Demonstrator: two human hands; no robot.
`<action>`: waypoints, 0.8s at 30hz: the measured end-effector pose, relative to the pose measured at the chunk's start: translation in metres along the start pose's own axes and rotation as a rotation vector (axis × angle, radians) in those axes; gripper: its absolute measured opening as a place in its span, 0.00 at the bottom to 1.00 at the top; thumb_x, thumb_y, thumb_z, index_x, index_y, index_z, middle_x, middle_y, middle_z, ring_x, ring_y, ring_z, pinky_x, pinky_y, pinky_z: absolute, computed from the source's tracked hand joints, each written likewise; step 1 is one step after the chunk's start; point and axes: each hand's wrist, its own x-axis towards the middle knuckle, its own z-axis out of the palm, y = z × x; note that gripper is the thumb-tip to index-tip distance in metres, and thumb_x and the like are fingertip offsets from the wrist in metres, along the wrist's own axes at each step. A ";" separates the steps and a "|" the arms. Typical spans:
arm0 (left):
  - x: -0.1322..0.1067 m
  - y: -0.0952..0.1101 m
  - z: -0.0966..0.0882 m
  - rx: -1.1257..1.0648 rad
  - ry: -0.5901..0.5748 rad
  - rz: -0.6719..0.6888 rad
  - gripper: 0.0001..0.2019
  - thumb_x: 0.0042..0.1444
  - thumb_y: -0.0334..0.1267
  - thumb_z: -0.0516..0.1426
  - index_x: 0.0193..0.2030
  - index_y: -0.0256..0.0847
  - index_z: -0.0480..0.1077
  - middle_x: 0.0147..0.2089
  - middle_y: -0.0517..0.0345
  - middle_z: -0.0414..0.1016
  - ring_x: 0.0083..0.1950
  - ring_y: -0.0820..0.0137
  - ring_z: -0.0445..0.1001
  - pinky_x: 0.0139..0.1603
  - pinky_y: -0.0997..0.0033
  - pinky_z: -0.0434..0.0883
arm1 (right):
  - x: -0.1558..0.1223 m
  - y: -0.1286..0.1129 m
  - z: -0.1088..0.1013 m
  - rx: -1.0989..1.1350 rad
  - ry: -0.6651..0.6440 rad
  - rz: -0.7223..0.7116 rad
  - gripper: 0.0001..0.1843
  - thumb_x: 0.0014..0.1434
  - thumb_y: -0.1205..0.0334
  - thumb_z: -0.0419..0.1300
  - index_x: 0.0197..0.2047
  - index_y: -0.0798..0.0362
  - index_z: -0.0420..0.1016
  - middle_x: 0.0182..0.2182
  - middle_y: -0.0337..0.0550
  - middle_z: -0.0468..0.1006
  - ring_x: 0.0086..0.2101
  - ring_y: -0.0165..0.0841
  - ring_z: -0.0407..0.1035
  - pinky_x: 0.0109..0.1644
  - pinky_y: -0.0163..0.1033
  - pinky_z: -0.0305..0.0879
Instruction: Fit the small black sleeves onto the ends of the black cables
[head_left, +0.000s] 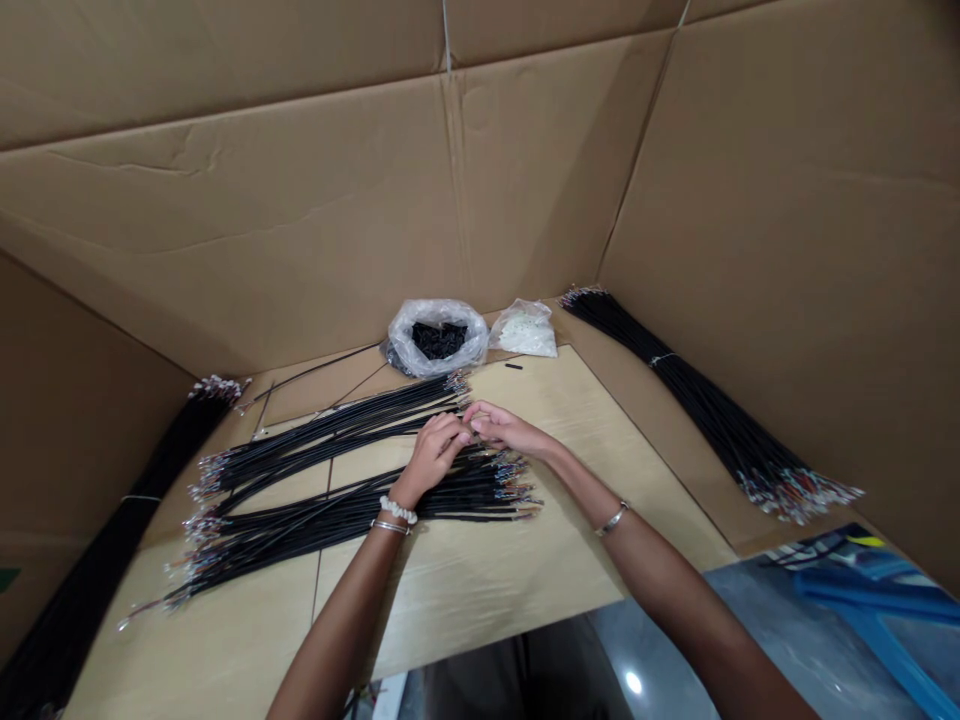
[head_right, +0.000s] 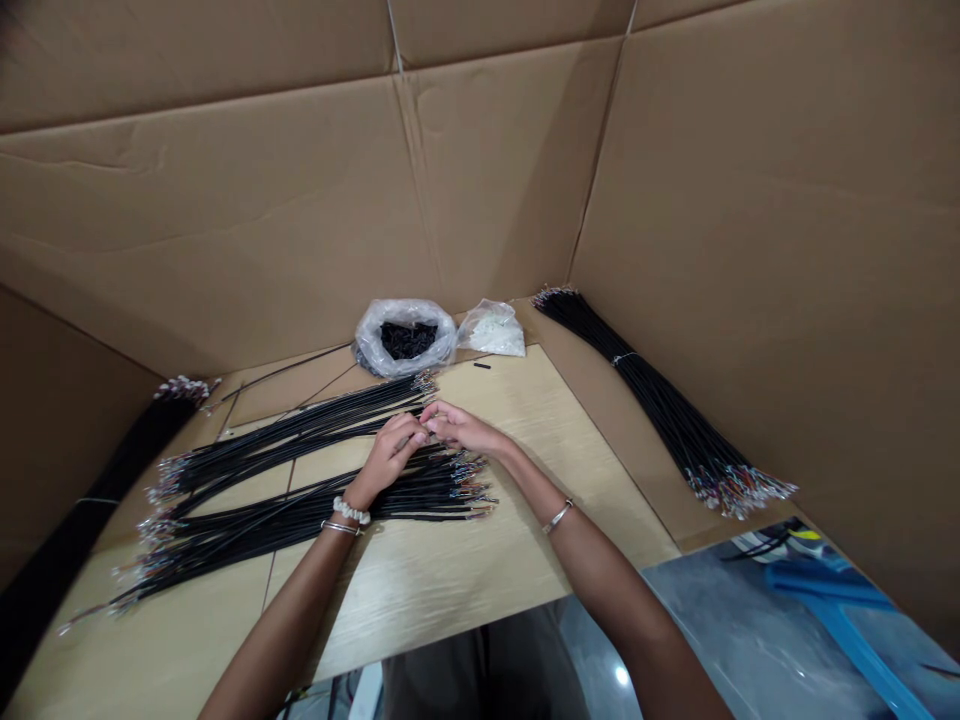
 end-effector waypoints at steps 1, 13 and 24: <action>0.000 0.000 0.000 -0.011 0.001 -0.002 0.19 0.63 0.45 0.46 0.33 0.34 0.70 0.36 0.56 0.69 0.41 0.81 0.62 0.46 0.78 0.58 | 0.000 0.000 0.000 0.001 0.006 0.004 0.29 0.53 0.39 0.60 0.43 0.54 0.58 0.19 0.28 0.48 0.19 0.23 0.40 0.22 0.30 0.36; 0.001 0.000 0.002 0.000 0.154 -0.009 0.16 0.63 0.42 0.49 0.36 0.33 0.71 0.34 0.56 0.67 0.39 0.82 0.62 0.43 0.81 0.58 | 0.005 0.007 0.015 -0.005 0.168 -0.096 0.26 0.56 0.38 0.56 0.43 0.52 0.58 0.20 0.30 0.47 0.19 0.24 0.40 0.21 0.30 0.38; 0.003 0.000 0.001 -0.041 0.168 -0.026 0.14 0.63 0.41 0.49 0.37 0.33 0.71 0.35 0.56 0.66 0.39 0.84 0.62 0.43 0.84 0.59 | -0.001 0.010 0.025 -0.812 0.413 -0.390 0.12 0.68 0.57 0.44 0.47 0.54 0.63 0.42 0.48 0.73 0.42 0.34 0.68 0.47 0.38 0.61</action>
